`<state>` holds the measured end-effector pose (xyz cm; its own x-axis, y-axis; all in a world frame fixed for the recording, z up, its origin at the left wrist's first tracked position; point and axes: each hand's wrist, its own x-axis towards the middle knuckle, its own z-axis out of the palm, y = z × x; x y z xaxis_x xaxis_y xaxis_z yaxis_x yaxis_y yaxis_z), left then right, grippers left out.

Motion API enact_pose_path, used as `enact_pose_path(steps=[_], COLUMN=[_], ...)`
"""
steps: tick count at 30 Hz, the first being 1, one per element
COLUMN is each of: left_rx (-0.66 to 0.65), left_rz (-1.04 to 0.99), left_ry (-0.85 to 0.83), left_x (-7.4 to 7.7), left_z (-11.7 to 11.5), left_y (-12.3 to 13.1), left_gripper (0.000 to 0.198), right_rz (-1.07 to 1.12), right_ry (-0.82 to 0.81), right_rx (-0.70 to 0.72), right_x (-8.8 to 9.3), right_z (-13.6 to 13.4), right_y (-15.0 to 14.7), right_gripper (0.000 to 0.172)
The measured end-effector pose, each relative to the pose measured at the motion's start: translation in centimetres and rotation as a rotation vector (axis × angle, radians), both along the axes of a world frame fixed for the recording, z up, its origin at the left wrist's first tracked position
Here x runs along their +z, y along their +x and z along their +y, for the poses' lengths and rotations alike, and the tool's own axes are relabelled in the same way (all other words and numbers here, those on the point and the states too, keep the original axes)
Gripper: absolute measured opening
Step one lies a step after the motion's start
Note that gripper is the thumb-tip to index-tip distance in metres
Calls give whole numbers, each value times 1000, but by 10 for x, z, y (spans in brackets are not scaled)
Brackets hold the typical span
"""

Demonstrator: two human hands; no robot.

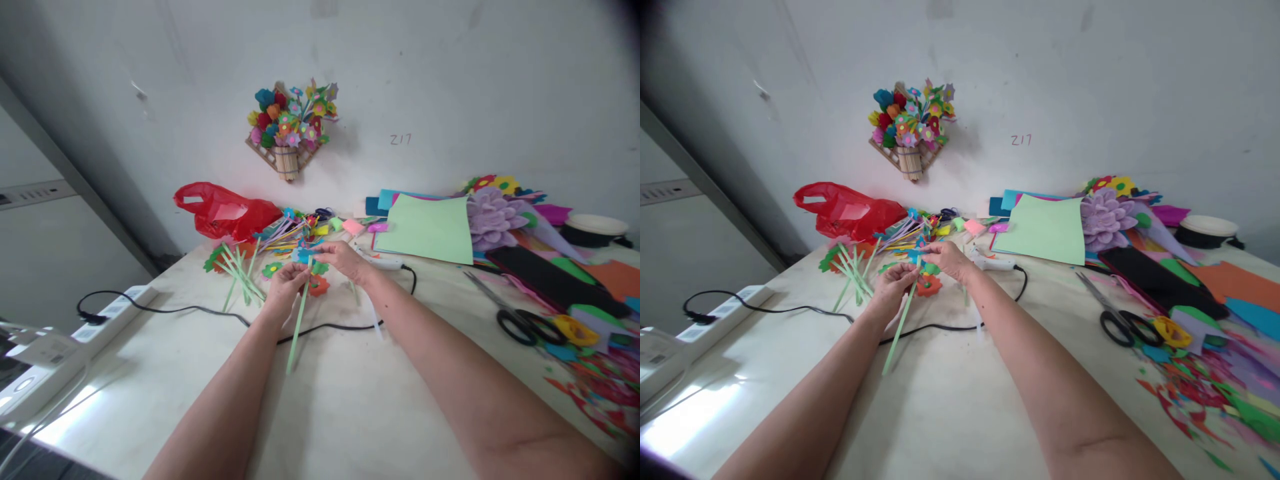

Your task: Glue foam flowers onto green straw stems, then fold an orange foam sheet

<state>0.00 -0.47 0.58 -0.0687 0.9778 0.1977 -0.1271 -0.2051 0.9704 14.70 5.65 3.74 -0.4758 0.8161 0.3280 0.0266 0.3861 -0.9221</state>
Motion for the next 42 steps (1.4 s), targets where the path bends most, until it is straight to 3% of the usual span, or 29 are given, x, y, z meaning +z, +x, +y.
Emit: enact_pose_path(steps=[4,12,27,42], left_rx=[-18,-1,7,-20], left_rz=[-15,-1,63,50], left_ry=[-6,-4,32,-68], left_x=[-1,1,-1,-2], left_z=[0,-1,0,1], left_y=[0,1,1,1], left_gripper=[29,28,23,29], right_rz=[19,1,22,35], right_ry=[-25,-69,-105,-135], right_rx=[-11,4,26,-100], right_x=[0,4,-3,-3], right_z=[-1,-5,0,-5], right_y=[0,0,-3,-8], right_gripper=[25,12,19,13])
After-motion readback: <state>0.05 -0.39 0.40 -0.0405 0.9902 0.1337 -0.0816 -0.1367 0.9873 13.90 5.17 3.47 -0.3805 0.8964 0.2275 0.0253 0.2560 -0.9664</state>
